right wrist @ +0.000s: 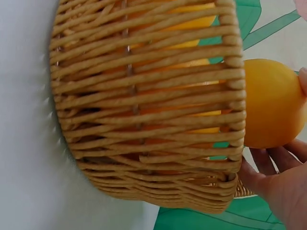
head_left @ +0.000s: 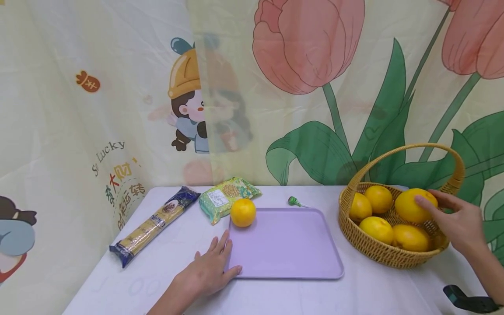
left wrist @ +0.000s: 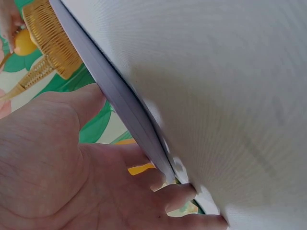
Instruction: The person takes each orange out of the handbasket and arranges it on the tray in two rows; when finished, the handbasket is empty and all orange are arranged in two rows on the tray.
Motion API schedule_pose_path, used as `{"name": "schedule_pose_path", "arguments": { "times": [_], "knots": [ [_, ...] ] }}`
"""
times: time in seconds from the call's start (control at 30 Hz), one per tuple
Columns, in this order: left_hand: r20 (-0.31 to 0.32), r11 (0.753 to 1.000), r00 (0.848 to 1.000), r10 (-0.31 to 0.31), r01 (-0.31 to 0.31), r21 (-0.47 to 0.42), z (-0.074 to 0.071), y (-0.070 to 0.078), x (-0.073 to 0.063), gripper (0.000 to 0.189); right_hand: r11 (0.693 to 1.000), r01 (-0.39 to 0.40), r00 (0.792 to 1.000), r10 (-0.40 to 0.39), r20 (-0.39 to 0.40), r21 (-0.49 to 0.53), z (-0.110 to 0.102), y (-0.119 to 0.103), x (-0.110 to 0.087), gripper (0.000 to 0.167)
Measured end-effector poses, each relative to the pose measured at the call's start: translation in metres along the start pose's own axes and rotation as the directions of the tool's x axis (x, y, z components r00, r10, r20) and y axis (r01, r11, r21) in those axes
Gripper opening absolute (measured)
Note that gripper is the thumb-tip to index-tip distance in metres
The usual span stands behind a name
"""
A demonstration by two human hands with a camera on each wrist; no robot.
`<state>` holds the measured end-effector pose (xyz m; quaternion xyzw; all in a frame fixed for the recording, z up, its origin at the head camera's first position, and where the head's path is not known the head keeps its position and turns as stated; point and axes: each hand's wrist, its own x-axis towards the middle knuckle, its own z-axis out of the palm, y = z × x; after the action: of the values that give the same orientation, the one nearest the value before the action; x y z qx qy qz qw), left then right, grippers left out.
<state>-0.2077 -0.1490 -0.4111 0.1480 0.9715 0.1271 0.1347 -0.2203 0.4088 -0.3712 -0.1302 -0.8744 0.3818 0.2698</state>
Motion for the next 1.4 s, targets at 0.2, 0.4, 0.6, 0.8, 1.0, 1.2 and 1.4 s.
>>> {"name": "schedule_pose_path", "arguments": {
  "times": [0.2, 0.4, 0.6, 0.8, 1.0, 1.2, 1.4],
  "knots": [
    [-0.015, 1.0, 1.0, 0.017, -0.017, -0.008, 0.0, -0.001, -0.001, 0.084, 0.997, -0.001, 1.0, 0.0, 0.01, 0.076, -0.002, -0.003, -0.001, 0.069],
    [-0.02, 1.0, 1.0, 0.024, -0.024, -0.006, -0.001, 0.0, -0.002, 0.084, 0.989, 0.023, 1.0, -0.023, 0.002, 0.146, -0.005, -0.019, -0.009, 0.059],
    [-0.029, 1.0, 0.999, 0.022, -0.022, 0.001, -0.002, 0.0, -0.003, 0.084, 0.966, 0.088, 0.995, -0.096, 0.021, 0.243, -0.006, -0.048, -0.019, 0.047],
    [-0.018, 1.0, 1.0, 0.019, -0.019, -0.002, 0.0, -0.002, -0.001, 0.085, 0.943, 0.163, 0.978, -0.192, 0.076, 0.29, -0.001, -0.081, -0.029, 0.044],
    [-0.021, 1.0, 0.999, 0.024, -0.024, -0.006, 0.0, -0.001, -0.001, 0.084, 0.917, 0.262, 0.945, -0.306, 0.111, 0.3, 0.01, -0.104, -0.037, 0.044],
    [-0.028, 1.0, 0.999, 0.021, -0.022, -0.009, -0.001, 0.002, -0.001, 0.084, 0.88, 0.333, 0.905, -0.399, 0.147, 0.338, 0.028, -0.124, -0.043, 0.045],
    [-0.026, 1.0, 1.0, 0.014, -0.015, -0.01, -0.001, 0.0, -0.003, 0.083, 0.854, 0.359, 0.88, -0.445, 0.169, 0.377, 0.05, -0.144, -0.051, 0.046]
  ]
}}
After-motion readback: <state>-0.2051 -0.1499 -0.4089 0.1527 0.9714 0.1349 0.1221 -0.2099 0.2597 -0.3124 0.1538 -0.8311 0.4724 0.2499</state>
